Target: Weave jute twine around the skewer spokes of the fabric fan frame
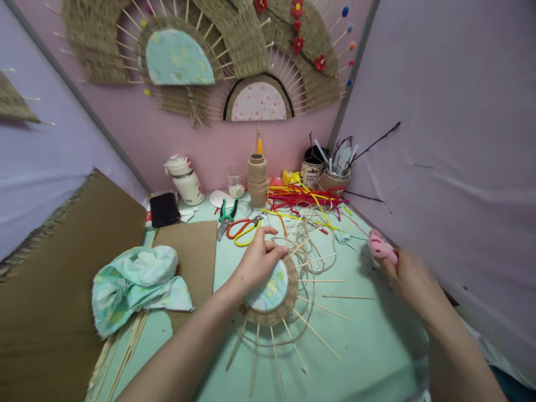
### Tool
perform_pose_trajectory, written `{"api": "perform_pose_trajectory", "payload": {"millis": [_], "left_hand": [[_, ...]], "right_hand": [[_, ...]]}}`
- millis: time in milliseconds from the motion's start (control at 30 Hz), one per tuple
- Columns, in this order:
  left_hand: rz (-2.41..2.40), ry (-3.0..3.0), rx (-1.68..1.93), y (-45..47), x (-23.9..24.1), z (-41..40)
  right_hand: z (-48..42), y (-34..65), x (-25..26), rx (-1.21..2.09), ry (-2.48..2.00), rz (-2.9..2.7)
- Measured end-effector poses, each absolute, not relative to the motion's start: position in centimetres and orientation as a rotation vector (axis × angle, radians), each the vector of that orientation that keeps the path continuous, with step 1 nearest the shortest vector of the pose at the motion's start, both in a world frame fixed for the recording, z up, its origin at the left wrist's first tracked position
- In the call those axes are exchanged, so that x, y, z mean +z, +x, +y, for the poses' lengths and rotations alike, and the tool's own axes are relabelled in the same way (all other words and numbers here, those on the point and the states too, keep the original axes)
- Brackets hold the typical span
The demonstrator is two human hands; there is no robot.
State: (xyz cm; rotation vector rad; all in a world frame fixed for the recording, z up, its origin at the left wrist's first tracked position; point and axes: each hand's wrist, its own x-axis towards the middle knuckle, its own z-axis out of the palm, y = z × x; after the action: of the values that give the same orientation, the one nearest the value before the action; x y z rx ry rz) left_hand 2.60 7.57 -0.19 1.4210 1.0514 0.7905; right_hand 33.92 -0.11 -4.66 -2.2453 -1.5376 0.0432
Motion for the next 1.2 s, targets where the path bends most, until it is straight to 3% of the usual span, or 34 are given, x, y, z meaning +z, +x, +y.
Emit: {"api": "perform_pose_trajectory", "payload": {"millis": [133, 233, 300, 367, 467, 567, 667, 1200], "left_hand": [[1.032, 1.388, 0.785, 2.2, 0.2, 7.7], [1.011, 1.388, 0.764, 2.0, 0.6, 7.6], [0.974, 1.393, 0.761, 2.0, 1.0, 7.3], [0.927, 1.383, 0.756, 2.3, 1.6, 6.7], [0.867, 1.330, 0.739, 2.7, 2.3, 5.9], [0.843, 1.278, 0.726, 3.1, 2.7, 5.3], [0.836, 1.262, 0.703, 3.2, 2.6, 5.1], [0.834, 1.259, 0.585, 3.6, 1.9, 5.1]], "right_hand": [[-0.6, 35.4, -6.5, -0.148, -2.396, -1.670], [-0.4, 34.1, -4.2, -0.201, -2.379, -1.675], [0.7, 31.9, -1.5, -0.138, -2.097, -1.758], [2.4, 28.8, 0.9, 0.099, -1.744, -1.836], [5.4, 24.0, 2.2, 0.754, -1.262, -1.988], [7.6, 20.8, 0.6, 1.257, -0.902, -1.847], [8.2, 20.0, -1.9, 1.503, -0.836, -1.600], [8.1, 21.7, -3.1, 1.377, -1.076, -1.528]]}}
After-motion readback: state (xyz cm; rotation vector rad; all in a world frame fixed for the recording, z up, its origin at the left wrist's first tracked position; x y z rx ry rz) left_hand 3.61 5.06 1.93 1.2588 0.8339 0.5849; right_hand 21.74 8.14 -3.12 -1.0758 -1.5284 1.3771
